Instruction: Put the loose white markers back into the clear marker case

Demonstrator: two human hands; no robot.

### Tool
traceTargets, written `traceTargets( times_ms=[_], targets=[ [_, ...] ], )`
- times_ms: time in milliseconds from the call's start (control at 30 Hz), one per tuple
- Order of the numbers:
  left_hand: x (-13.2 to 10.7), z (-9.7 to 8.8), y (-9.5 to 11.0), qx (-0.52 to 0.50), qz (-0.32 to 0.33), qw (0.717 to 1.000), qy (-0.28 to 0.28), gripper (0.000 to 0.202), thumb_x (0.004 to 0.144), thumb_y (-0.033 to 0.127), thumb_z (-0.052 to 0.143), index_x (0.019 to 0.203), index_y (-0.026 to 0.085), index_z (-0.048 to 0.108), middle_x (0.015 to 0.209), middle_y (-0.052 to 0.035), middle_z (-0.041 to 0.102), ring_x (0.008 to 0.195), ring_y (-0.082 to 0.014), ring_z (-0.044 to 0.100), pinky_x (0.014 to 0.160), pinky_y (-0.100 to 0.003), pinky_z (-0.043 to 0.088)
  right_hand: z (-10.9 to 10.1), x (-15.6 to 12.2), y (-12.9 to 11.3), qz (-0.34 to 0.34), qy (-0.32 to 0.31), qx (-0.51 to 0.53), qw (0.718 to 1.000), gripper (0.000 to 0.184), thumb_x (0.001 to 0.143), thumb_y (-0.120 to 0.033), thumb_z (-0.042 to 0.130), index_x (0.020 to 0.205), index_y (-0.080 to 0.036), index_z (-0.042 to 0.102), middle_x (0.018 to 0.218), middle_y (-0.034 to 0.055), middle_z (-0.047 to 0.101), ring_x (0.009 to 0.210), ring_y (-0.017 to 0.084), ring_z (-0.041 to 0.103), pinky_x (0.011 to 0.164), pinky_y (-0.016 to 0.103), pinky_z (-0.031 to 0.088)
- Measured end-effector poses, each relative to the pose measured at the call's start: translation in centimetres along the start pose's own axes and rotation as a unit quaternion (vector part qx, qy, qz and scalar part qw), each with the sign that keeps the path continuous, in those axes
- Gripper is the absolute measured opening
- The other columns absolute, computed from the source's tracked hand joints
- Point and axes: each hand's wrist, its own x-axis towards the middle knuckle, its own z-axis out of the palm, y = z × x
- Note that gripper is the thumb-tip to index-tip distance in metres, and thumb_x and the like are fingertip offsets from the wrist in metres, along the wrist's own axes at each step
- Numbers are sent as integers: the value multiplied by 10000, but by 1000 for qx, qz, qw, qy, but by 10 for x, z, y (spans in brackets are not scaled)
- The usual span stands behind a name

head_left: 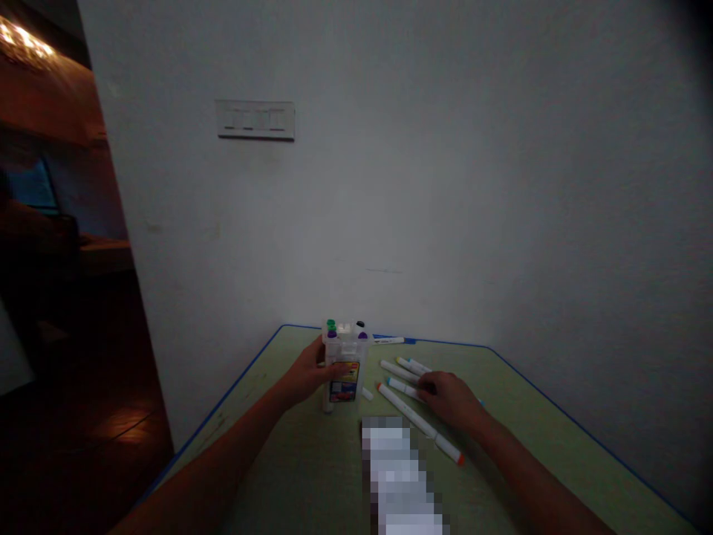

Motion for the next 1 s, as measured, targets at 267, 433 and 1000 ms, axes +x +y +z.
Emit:
traceTargets(
  times_ms=[267, 433, 1000],
  targets=[
    [0, 0, 0, 14, 1, 1000, 8, 501, 604, 347, 774, 1010, 129, 578, 1033, -130, 670, 938, -271, 634, 845, -422, 476, -1, -1, 0, 2, -6, -3, 1000, 180, 777, -254, 523, 790, -192, 691, 828, 64, 695, 772, 189, 611, 650, 268, 349],
    [0, 0, 0, 13, 1, 1000, 1, 519, 592, 355, 777, 1013, 126, 578, 1016, -126, 674, 938, -275, 632, 851, -425, 472, -1, -2, -1, 6, -3, -3, 1000, 196, 776, -248, 520, 825, -185, 698, 860, 78, 700, 816, 203, 620, 674, 272, 362],
    [0, 0, 0, 6, 4, 1000, 2, 528, 586, 357, 788, 1015, 130, 581, 1029, -117, 677, 941, -271, 635, 846, -409, 482, -1, -1, -1, 7, -14, -9, 1000, 182, 788, -254, 521, 790, -195, 693, 836, 67, 701, 792, 194, 622, 655, 272, 354]
  ],
)
